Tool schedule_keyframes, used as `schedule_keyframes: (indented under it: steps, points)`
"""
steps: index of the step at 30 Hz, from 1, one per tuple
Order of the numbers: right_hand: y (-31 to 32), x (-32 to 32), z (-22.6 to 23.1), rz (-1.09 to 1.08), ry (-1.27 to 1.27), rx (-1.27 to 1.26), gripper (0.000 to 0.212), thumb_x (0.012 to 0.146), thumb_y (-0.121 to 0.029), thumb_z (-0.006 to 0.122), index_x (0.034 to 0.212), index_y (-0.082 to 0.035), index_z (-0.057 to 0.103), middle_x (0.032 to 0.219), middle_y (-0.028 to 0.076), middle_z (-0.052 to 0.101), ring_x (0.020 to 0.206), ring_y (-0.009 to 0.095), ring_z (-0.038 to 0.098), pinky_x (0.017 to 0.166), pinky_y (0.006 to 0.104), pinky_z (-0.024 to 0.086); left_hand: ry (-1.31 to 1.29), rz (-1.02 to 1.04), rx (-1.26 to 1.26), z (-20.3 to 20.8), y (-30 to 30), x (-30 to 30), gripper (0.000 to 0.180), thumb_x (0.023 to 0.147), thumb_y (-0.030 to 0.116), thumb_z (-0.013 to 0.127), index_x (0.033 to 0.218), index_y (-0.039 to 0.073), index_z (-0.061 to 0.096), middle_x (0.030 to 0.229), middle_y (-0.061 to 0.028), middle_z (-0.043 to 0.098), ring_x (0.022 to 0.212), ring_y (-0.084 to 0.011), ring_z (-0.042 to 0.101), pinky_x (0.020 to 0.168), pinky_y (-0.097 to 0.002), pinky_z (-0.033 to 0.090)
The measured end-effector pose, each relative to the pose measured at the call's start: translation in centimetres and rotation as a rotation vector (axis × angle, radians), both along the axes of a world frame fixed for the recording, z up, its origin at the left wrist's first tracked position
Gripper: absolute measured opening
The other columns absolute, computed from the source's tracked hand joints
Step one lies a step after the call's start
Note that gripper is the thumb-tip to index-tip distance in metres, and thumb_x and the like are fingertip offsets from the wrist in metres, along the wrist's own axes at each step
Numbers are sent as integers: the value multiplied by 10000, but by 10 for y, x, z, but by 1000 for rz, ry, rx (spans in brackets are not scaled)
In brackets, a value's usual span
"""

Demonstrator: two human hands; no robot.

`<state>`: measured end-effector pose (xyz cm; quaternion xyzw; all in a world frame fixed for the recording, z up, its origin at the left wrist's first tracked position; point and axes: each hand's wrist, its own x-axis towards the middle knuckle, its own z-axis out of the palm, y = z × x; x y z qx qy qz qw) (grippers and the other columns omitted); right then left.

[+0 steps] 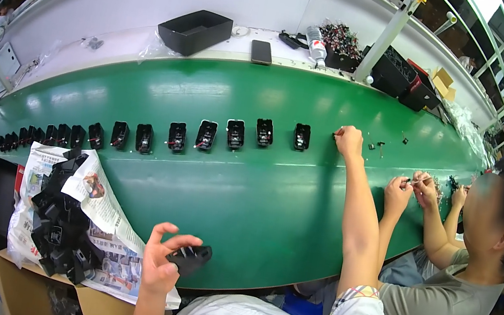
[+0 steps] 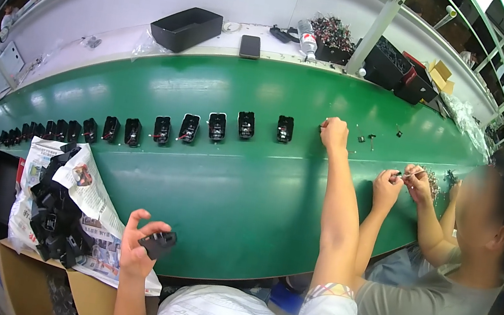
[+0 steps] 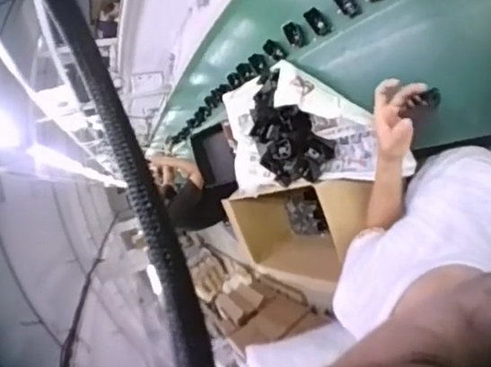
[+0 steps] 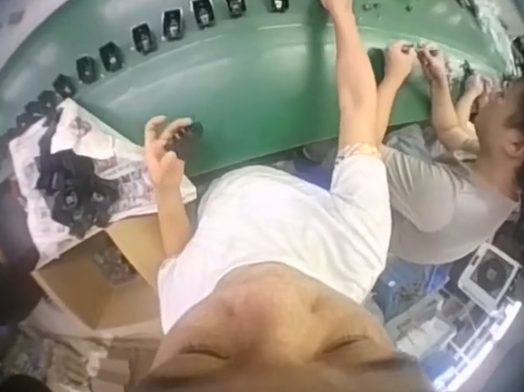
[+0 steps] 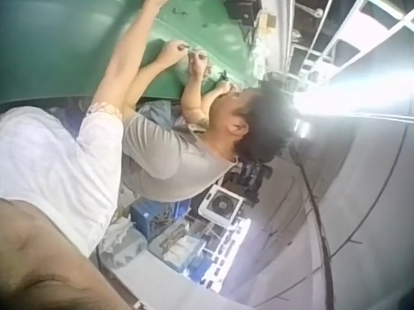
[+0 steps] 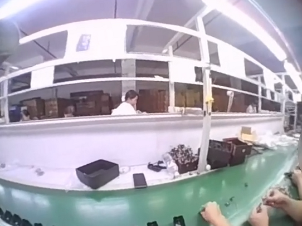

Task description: The person assembles electronic components into plastic enclosures using an insertion tool, then places the completed enclosures onto a conveyor belt.

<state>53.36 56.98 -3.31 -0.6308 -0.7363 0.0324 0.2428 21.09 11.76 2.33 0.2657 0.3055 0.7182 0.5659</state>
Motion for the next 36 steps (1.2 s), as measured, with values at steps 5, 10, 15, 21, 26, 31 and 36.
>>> schedule_keyframes:
  steps: [5, 10, 15, 21, 26, 31, 36]
  points:
    - [-9, 2, 10, 94, -6, 133, 79, 765, -101, 700, 823, -62, 736, 799, 158, 698, 741, 305, 680, 698, 383, 541, -101, -92, 35, 15, 15, 0, 741, 715, 90, 778, 1299, 46, 324, 1241, -340, 526, 1113, -380, 600, 946, -456, 520]
    - [-153, -93, 126, 576, 746, -118, 99, 781, -109, 738, 809, -27, 691, 795, 42, 653, 712, 173, 613, 648, 261, 468, -99, -220, 132, 18, 24, -16, 830, 678, -26, 761, 1367, 55, 304, 1271, -341, 511, 1169, -350, 566, 1012, -436, 455]
    - [-284, -138, 192, 1357, 417, -51, 205, 652, -30, 778, 829, -57, 678, 847, 67, 621, 730, 210, 607, 600, 296, 476, 23, -322, 113, 37, 30, -25, 880, 693, 15, 787, 1400, 22, 263, 1234, -331, 548, 1155, -321, 578, 1008, -411, 446]
    - [-302, -156, 170, 1487, 304, -61, 210, 657, -23, 758, 840, -51, 660, 856, 61, 596, 708, 229, 581, 606, 322, 488, -129, -183, 81, 39, 34, -5, 757, 842, 183, 722, 1416, 5, 264, 1229, -277, 581, 1117, -267, 610, 971, -377, 482]
    - [-314, -156, 162, 1372, 287, 50, 217, 641, -15, 767, 825, -48, 657, 841, 65, 587, 680, 229, 565, 603, 335, 495, -224, -130, -14, 26, 33, 11, 467, 943, 266, 621, 1289, 9, 442, 1230, -205, 593, 1068, -230, 631, 920, -346, 522]
    - [-323, -159, 155, 1207, 436, 24, 207, 644, 13, 773, 807, -48, 661, 811, 75, 587, 660, 229, 557, 569, 328, 475, -115, -34, -35, 34, 34, 21, 488, 955, 376, 579, 1239, -2, 458, 1172, -193, 604, 1024, -217, 635, 865, -323, 537]
    - [-327, -157, 144, 1109, 493, -61, 242, 635, -2, 774, 852, -70, 688, 853, 74, 586, 720, 218, 563, 580, 326, 460, -109, -30, -40, 37, 37, 24, 459, 973, 366, 547, 1233, -2, 460, 1144, -173, 611, 1012, -216, 634, 876, -326, 530]
